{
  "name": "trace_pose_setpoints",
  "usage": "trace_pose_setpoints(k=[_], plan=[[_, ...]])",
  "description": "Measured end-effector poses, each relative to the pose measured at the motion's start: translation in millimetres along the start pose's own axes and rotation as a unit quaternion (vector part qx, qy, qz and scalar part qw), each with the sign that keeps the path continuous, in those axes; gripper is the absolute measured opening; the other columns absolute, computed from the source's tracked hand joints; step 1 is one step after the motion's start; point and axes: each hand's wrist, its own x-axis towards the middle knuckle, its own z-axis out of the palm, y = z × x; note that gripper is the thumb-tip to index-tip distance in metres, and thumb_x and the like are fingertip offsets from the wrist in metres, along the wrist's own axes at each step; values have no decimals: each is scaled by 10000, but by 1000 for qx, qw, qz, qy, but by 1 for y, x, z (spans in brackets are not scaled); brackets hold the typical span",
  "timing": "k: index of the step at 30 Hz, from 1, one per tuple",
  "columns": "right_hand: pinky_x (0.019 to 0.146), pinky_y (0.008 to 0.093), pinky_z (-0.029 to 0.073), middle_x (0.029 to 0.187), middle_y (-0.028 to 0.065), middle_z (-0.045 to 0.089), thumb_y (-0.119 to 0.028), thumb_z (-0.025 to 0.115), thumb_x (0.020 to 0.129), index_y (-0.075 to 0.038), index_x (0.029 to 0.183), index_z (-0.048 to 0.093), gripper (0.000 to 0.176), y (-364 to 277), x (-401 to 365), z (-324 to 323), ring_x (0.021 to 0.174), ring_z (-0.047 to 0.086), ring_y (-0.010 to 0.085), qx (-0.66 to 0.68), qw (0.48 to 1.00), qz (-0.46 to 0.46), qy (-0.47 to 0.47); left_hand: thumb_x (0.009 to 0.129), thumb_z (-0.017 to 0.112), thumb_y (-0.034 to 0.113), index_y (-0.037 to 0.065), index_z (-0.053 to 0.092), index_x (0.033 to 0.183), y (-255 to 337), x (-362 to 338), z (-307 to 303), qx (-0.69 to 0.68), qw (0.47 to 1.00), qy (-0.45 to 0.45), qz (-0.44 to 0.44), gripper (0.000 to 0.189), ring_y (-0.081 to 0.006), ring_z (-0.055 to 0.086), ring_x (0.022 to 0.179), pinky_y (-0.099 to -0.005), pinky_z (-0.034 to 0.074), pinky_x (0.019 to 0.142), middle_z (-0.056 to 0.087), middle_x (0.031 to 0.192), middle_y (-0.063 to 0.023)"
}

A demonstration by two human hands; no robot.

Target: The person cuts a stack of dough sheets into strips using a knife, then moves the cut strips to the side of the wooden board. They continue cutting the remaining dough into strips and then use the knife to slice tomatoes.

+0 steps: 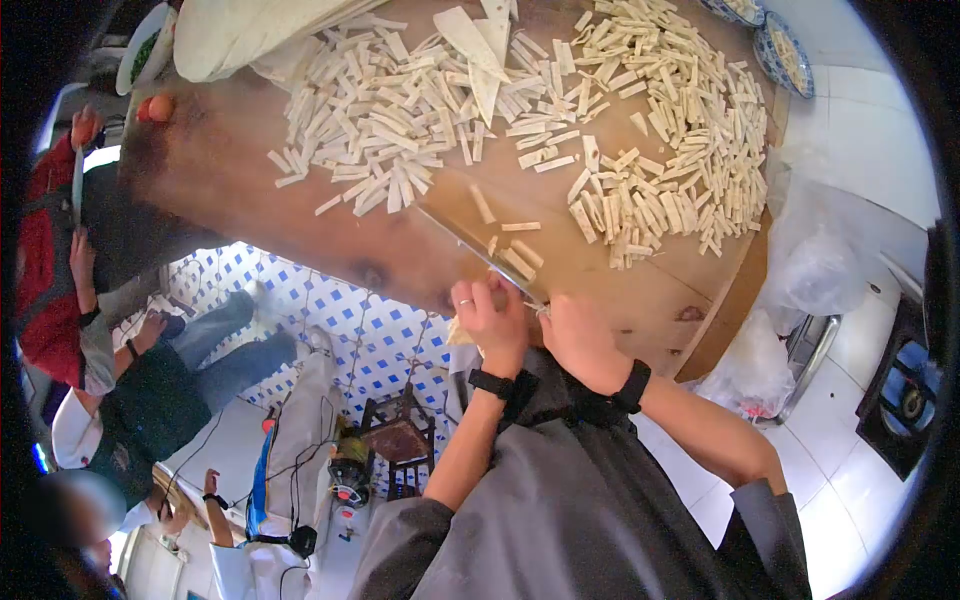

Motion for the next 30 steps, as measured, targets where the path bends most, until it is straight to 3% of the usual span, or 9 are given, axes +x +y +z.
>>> trace_pose_setpoints(k=[2,10,14,18,20,24,26,29,30], plan=[[615,497,538,745,249,655,-140,621,843,28,921,612,186,9,3,4,701,659,428,-13,999,-28,8,749,689,-5,15,529,816,3,0,-2,-4,1000,-6,-5,175,-358,495,760,-458,406,657,481,792,-156],[618,507,533,751,248,655,-105,609,828,16,894,618,138,18,9,22,703,657,429,-9,999,-28,38,750,689,8,13,524,804,4,-3,-3,-2,1000,10,15,174,-372,500,763,-468,412,657,492,799,-162],[646,515,528,767,269,647,-95,603,828,34,868,614,135,26,14,16,724,651,442,59,993,-75,68,773,667,12,5,529,798,5,0,1,4,998,42,46,140,-371,512,760,-467,420,667,509,796,-172],[652,511,524,752,279,635,-102,610,832,55,852,603,159,67,20,8,733,645,446,18,990,-114,87,798,650,23,5,536,791,3,-2,1,-17,996,64,59,116,-363,524,744,-458,426,665,526,786,-169],[647,517,512,727,277,626,-114,628,826,65,828,599,182,99,28,8,719,636,452,102,966,-131,199,797,649,25,4,537,791,8,-3,-1,-6,995,77,59,115,-361,529,747,-452,431,671,532,788,-167],[631,515,498,715,271,624,-126,642,821,63,796,606,194,87,-1,-20,705,625,461,93,975,-83,183,792,626,14,-11,526,835,5,-7,-2,-6,997,56,53,112,-373,514,806,-462,428,727,520,814,-180],[622,510,487,713,280,616,-130,636,829,61,767,601,204,70,-28,-29,699,617,464,122,985,-33,117,804,606,11,-14,526,851,1,-7,-3,-24,997,49,50,96,-372,514,811,-461,426,731,519,817,-180],[627,503,484,710,286,609,-140,622,847,57,756,599,219,65,-52,-18,712,616,461,81,980,-103,147,820,573,6,-19,527,875,1,-8,-4,-35,998,31,34,76,-371,514,824,-460,423,741,519,827,-179],[654,528,479,723,285,612,-146,618,851,52,798,605,206,55,-62,-22,737,622,458,100,987,-69,103,824,561,4,-20,527,882,2,-8,-4,-30,999,25,25,71,-372,516,831,-458,422,747,520,833,-179]])
